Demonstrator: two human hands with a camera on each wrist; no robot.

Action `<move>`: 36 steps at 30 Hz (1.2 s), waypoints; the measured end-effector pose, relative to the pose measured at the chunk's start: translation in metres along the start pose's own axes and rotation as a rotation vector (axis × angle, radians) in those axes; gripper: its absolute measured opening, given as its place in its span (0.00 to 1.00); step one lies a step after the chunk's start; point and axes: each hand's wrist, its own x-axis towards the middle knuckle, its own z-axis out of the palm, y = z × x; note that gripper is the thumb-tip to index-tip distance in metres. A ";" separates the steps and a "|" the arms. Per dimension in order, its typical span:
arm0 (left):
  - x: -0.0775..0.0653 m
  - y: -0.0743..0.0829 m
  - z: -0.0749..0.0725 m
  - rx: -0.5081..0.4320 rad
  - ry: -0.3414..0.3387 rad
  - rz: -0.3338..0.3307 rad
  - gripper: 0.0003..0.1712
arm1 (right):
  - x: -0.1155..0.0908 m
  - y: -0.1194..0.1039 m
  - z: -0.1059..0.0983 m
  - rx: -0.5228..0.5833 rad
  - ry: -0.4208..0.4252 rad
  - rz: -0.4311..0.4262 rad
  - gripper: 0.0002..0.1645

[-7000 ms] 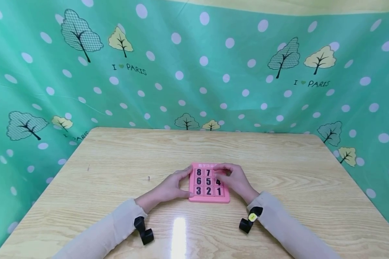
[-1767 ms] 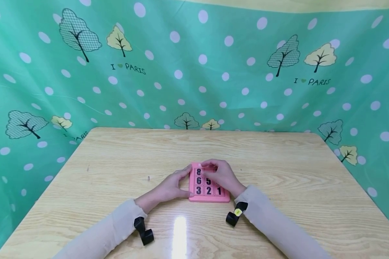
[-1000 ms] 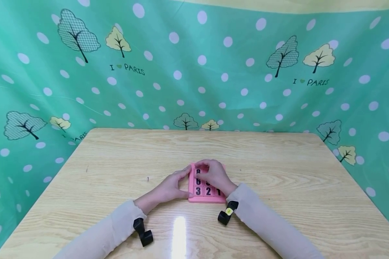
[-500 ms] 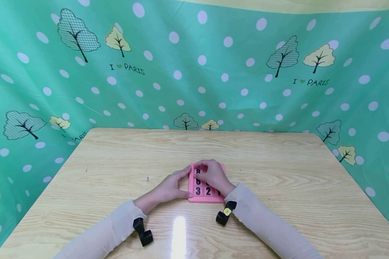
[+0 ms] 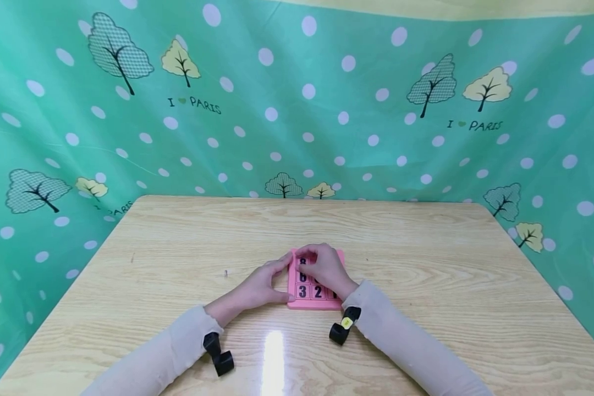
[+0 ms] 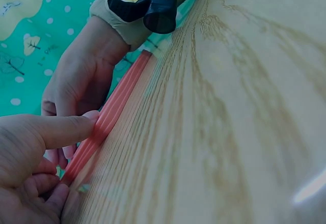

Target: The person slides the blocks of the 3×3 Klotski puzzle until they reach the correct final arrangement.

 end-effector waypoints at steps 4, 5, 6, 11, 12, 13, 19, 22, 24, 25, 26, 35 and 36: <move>0.000 0.001 0.000 -0.005 -0.001 0.001 0.53 | -0.001 -0.001 -0.001 0.000 -0.004 -0.005 0.16; 0.000 0.001 0.000 -0.009 -0.003 0.001 0.53 | -0.001 -0.001 -0.001 0.000 -0.005 -0.005 0.16; 0.001 0.001 0.000 -0.013 -0.005 0.001 0.53 | -0.001 -0.001 -0.002 0.002 -0.005 -0.004 0.16; 0.001 0.001 0.000 -0.026 -0.011 -0.003 0.53 | -0.003 -0.001 -0.004 0.012 -0.008 -0.001 0.16; 0.001 0.000 0.000 -0.026 -0.011 -0.003 0.54 | -0.004 -0.001 -0.004 0.012 -0.008 -0.001 0.15; 0.001 0.000 0.000 -0.024 -0.009 -0.003 0.54 | -0.004 -0.001 -0.005 0.011 -0.008 0.000 0.16; 0.001 -0.001 0.000 -0.010 -0.006 -0.003 0.54 | -0.006 0.002 -0.010 -0.004 -0.002 0.016 0.17; 0.001 -0.001 0.000 -0.015 -0.008 -0.003 0.54 | -0.007 0.004 -0.012 -0.001 -0.001 0.023 0.17; 0.001 -0.001 0.000 -0.020 -0.007 -0.004 0.54 | -0.007 0.005 -0.013 0.000 0.000 0.023 0.17; 0.001 -0.001 0.000 -0.024 -0.007 -0.006 0.54 | -0.008 0.006 -0.013 0.001 0.001 0.024 0.17; 0.000 0.000 0.000 -0.028 -0.007 -0.007 0.54 | -0.008 0.006 -0.013 0.004 0.002 0.026 0.17; 0.000 -0.001 0.000 -0.032 -0.009 -0.007 0.54 | -0.010 0.010 -0.019 0.001 0.011 0.044 0.16; 0.000 -0.001 0.000 -0.029 -0.009 -0.008 0.54 | -0.010 0.011 -0.019 0.006 0.012 0.046 0.16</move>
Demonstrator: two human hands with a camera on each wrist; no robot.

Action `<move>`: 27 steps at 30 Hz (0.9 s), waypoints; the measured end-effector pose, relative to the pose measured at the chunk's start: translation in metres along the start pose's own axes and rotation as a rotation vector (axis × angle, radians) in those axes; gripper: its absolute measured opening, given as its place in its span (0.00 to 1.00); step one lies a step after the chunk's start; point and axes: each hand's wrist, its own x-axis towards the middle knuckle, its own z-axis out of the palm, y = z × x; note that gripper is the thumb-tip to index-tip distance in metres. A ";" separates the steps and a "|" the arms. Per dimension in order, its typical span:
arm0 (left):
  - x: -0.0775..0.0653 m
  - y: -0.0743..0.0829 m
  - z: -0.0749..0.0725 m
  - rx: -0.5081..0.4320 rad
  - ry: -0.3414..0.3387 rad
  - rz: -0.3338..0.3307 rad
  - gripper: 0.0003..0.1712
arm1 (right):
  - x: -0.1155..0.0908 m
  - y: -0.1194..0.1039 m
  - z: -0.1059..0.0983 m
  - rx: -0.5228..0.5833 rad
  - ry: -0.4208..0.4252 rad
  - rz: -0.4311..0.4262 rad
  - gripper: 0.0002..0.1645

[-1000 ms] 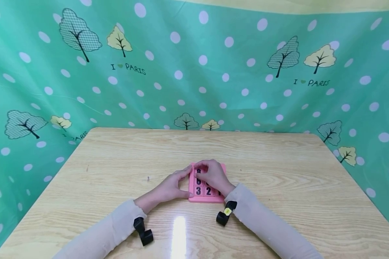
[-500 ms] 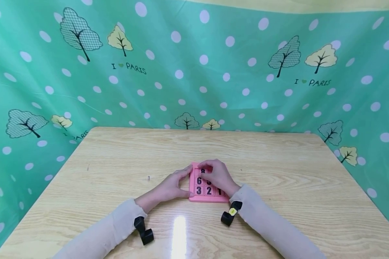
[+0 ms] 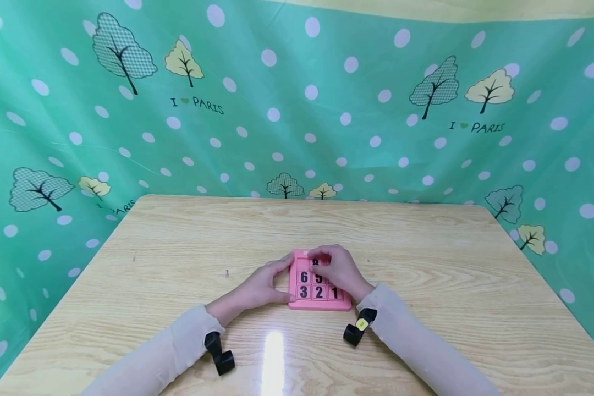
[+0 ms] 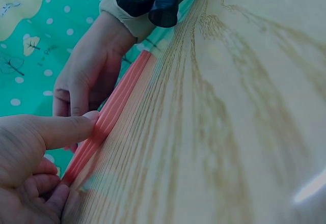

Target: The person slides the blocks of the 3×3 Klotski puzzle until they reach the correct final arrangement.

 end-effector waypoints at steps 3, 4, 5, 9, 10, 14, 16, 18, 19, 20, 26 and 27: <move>0.000 0.000 0.000 0.005 0.002 0.001 0.54 | -0.001 0.001 -0.002 0.009 0.002 -0.003 0.16; 0.000 0.000 0.000 0.006 0.002 0.002 0.54 | -0.001 0.001 -0.002 0.012 0.001 -0.004 0.16; 0.000 0.000 0.000 0.005 0.002 0.002 0.54 | -0.001 0.002 -0.002 0.013 0.001 -0.008 0.16; 0.000 -0.002 0.000 0.002 0.000 0.002 0.54 | -0.002 0.002 -0.003 0.018 0.002 -0.017 0.16; 0.000 -0.002 0.000 0.002 -0.001 0.002 0.54 | -0.003 0.003 -0.004 0.017 0.001 -0.018 0.16; 0.001 -0.002 0.001 -0.011 0.000 0.008 0.54 | -0.004 0.004 -0.005 0.005 0.006 -0.023 0.15; 0.001 -0.002 0.001 -0.014 0.000 0.010 0.54 | -0.004 0.004 -0.005 -0.001 0.008 -0.025 0.15; 0.000 -0.002 0.001 -0.020 0.000 0.013 0.54 | -0.004 0.005 -0.005 -0.002 0.009 -0.027 0.15; 0.000 -0.001 0.000 -0.023 -0.001 0.014 0.54 | -0.004 0.005 -0.005 -0.002 0.008 -0.027 0.15; 0.000 -0.001 0.000 -0.024 -0.002 0.017 0.54 | -0.005 0.005 -0.005 0.001 0.007 -0.027 0.15; 0.000 -0.001 0.000 -0.024 -0.004 0.017 0.54 | -0.009 0.005 -0.006 0.009 0.009 -0.040 0.16; 0.000 -0.001 0.000 -0.023 -0.004 0.016 0.54 | -0.010 0.005 -0.006 0.011 0.008 -0.042 0.16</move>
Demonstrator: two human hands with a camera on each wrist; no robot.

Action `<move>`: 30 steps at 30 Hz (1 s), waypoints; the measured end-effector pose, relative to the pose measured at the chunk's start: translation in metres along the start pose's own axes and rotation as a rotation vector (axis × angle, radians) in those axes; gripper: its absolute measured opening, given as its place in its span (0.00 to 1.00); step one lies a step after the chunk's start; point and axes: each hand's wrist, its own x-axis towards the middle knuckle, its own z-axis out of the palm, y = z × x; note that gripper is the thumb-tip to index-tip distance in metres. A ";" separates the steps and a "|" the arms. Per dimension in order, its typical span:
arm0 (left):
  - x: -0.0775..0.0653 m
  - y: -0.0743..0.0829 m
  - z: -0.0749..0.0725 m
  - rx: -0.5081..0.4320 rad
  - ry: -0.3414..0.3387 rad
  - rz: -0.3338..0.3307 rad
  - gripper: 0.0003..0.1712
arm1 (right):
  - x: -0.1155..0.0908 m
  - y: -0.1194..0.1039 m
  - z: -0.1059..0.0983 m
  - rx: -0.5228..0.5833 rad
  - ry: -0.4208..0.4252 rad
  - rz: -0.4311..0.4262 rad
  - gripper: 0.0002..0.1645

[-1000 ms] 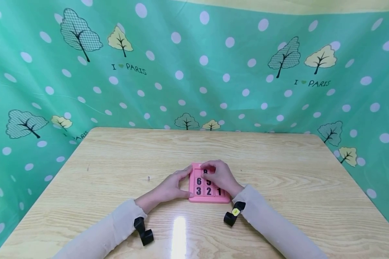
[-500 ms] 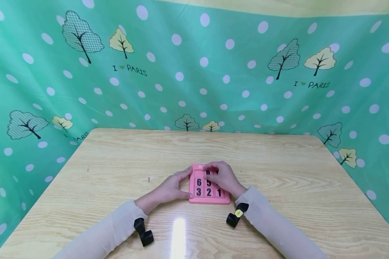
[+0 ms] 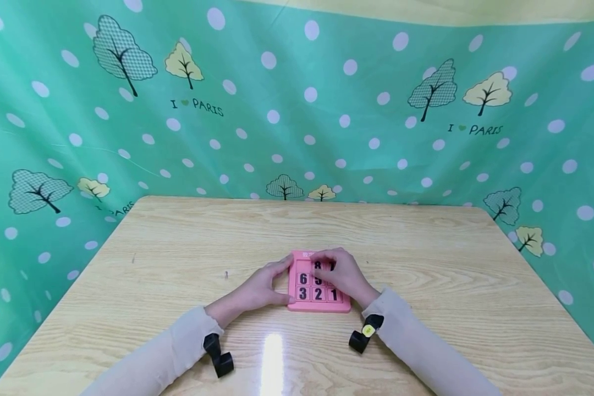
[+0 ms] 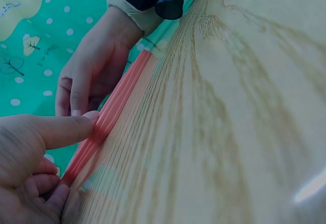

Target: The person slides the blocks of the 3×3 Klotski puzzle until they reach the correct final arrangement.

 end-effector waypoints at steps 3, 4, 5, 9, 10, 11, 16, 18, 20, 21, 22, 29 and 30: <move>0.000 0.000 0.000 0.002 0.001 -0.002 0.54 | -0.004 0.001 0.000 0.014 -0.010 -0.008 0.16; 0.000 -0.001 0.000 0.004 0.000 -0.005 0.54 | -0.005 0.001 0.000 0.023 -0.016 -0.011 0.16; 0.000 -0.001 0.000 0.007 -0.001 -0.008 0.54 | -0.007 0.001 0.000 0.031 -0.021 -0.016 0.16; 0.000 0.000 0.000 0.015 0.000 -0.015 0.54 | -0.011 0.001 0.001 0.034 -0.038 -0.048 0.16; 0.000 0.000 0.000 0.016 -0.001 -0.015 0.54 | -0.011 0.001 0.001 0.031 -0.043 -0.057 0.16; 0.000 0.000 -0.001 0.015 -0.001 -0.014 0.54 | -0.012 0.001 0.001 0.025 -0.045 -0.065 0.16; 0.000 0.000 -0.001 0.017 0.000 -0.009 0.54 | -0.013 0.000 0.002 0.003 -0.054 -0.094 0.17; 0.000 -0.001 0.000 0.020 0.002 -0.007 0.54 | -0.013 0.000 0.002 -0.004 -0.059 -0.099 0.17; 0.000 -0.001 0.000 0.018 0.003 -0.006 0.53 | -0.013 0.000 0.002 -0.011 -0.064 -0.104 0.16; 0.000 -0.001 0.000 0.019 0.003 -0.008 0.53 | -0.013 0.001 0.002 -0.014 -0.067 -0.108 0.16; 0.000 -0.001 0.000 0.021 0.004 -0.009 0.53 | -0.013 0.001 0.003 -0.017 -0.070 -0.108 0.16; 0.000 0.001 -0.001 0.025 -0.001 -0.017 0.54 | -0.010 0.003 0.004 -0.033 -0.069 -0.096 0.16; 0.000 0.000 -0.001 0.024 -0.002 -0.015 0.54 | -0.010 0.003 0.004 -0.037 -0.067 -0.101 0.16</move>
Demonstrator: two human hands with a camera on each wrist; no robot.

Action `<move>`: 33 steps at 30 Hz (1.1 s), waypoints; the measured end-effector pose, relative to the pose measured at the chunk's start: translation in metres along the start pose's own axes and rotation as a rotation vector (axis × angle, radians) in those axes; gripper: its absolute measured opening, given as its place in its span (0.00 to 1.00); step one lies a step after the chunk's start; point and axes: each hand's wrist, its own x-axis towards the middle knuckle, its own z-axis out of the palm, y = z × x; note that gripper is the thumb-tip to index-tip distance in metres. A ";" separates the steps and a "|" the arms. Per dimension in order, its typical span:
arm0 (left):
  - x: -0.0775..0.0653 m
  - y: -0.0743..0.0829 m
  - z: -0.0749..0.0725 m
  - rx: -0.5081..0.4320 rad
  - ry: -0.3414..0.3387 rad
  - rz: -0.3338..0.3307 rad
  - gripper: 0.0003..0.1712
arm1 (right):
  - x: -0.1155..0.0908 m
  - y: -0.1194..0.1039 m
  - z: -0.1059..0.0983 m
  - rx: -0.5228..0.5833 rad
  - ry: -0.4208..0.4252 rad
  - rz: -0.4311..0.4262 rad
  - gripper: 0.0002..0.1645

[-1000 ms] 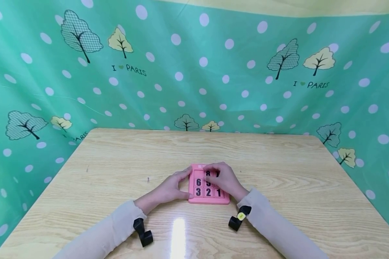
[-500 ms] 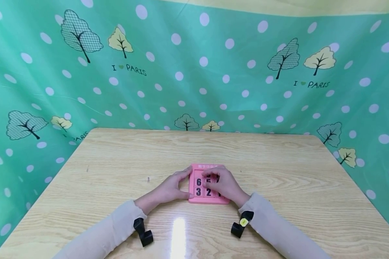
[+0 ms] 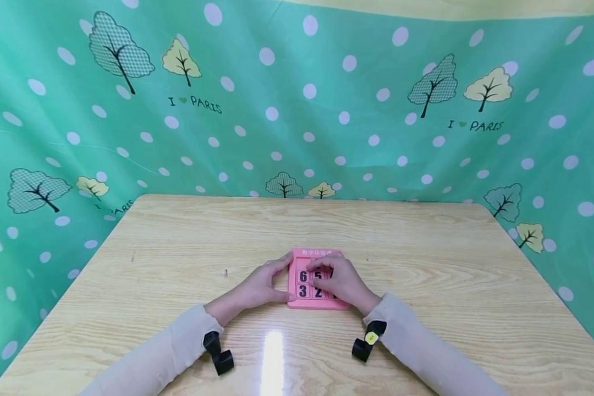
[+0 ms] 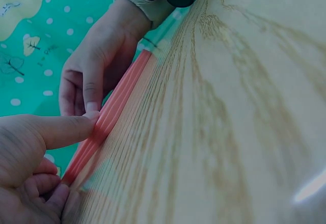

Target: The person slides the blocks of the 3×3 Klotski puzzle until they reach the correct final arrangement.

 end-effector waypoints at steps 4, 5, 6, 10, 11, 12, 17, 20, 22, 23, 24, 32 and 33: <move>0.001 0.000 0.000 0.007 0.000 0.001 0.54 | 0.001 -0.001 0.000 -0.007 0.005 -0.015 0.15; 0.001 0.000 0.000 0.007 -0.001 0.001 0.54 | 0.001 -0.001 -0.001 -0.009 0.005 -0.018 0.15; 0.001 0.000 0.000 0.008 -0.001 0.004 0.54 | 0.001 -0.001 -0.001 -0.010 0.005 -0.017 0.15; 0.001 0.002 -0.001 0.007 -0.004 0.017 0.54 | 0.001 -0.002 -0.001 -0.009 0.002 0.005 0.15; 0.001 0.003 -0.001 0.005 -0.005 0.018 0.54 | 0.002 -0.003 -0.001 -0.012 0.002 0.009 0.15; 0.001 0.003 -0.001 0.004 -0.005 0.018 0.54 | 0.002 -0.003 -0.001 -0.014 0.002 0.015 0.15; 0.000 0.005 -0.002 0.008 -0.003 0.004 0.53 | 0.004 -0.003 0.001 -0.039 0.008 0.018 0.16; 0.000 0.005 -0.002 0.012 -0.001 0.003 0.53 | 0.006 -0.003 0.001 -0.045 0.013 0.017 0.16; 0.000 0.004 -0.002 0.011 0.000 0.002 0.53 | 0.008 -0.003 0.000 -0.042 0.020 0.022 0.16; 0.000 0.004 -0.002 0.009 0.001 0.001 0.53 | 0.009 -0.003 0.000 -0.041 0.026 0.023 0.16; 0.000 0.003 -0.002 0.009 0.002 -0.001 0.53 | 0.010 -0.003 0.001 -0.040 0.032 0.026 0.16; 0.000 -0.001 0.000 0.005 -0.001 0.007 0.54 | 0.016 -0.002 0.001 -0.047 0.067 0.063 0.16; 0.000 -0.001 0.000 0.007 0.000 0.010 0.54 | 0.016 -0.002 0.001 -0.050 0.071 0.064 0.15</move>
